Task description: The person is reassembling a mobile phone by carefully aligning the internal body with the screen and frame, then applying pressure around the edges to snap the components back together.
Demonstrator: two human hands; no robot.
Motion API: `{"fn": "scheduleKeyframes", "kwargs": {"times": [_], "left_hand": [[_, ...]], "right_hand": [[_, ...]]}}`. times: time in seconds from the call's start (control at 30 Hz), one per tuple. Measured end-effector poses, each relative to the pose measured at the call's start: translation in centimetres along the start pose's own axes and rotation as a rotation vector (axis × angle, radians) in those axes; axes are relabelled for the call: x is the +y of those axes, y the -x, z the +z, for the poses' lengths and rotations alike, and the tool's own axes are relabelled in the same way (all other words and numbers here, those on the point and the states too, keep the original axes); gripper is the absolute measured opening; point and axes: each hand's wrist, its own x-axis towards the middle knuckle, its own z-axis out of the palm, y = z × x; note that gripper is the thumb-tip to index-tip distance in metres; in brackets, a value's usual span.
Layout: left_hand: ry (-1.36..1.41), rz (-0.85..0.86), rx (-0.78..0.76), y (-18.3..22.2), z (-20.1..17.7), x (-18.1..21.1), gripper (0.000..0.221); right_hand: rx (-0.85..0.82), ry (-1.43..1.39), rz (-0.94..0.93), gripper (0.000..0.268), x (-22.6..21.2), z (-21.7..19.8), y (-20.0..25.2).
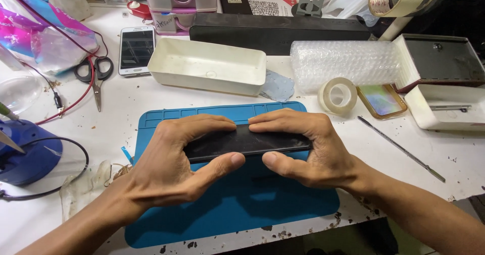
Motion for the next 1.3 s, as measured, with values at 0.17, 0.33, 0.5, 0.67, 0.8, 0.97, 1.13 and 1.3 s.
{"fn": "scheduleKeyframes", "kwargs": {"times": [0.17,0.33,0.5,0.67,0.8,0.97,1.13,1.3], "left_hand": [[-0.001,-0.021,-0.006,0.0,0.3,-0.1,0.038],[0.004,-0.178,-0.083,-0.1,0.3,-0.2,0.040],[-0.017,-0.318,-0.160,-0.6,-0.2,0.0,0.046],[0.031,-0.409,-0.280,-0.9,-0.7,0.4,0.042],[0.004,-0.486,-0.302,-1.3,-1.1,0.8,0.044],[0.159,-0.393,-0.340,-0.4,-0.8,-0.9,0.058],[0.195,-0.383,-0.337,-0.5,-1.1,-1.3,0.062],[0.168,-0.398,-0.349,-0.5,-0.9,-1.1,0.062]], "right_hand": [[0.035,-0.089,0.137,0.038,0.3,0.8,0.1],[0.002,-0.145,0.180,0.038,0.5,0.7,0.0],[-0.089,-0.122,0.279,0.040,0.4,-0.3,-0.5],[-0.215,0.064,0.139,0.039,-0.1,-1.1,-0.7],[-0.223,-0.091,0.184,0.039,0.0,-1.0,-0.6],[0.033,0.405,-0.358,0.042,0.2,-0.8,-0.6],[0.074,0.486,-0.448,0.030,-0.7,-0.8,-0.9],[0.141,0.615,-0.479,0.023,-1.8,-0.5,-0.7]]}}
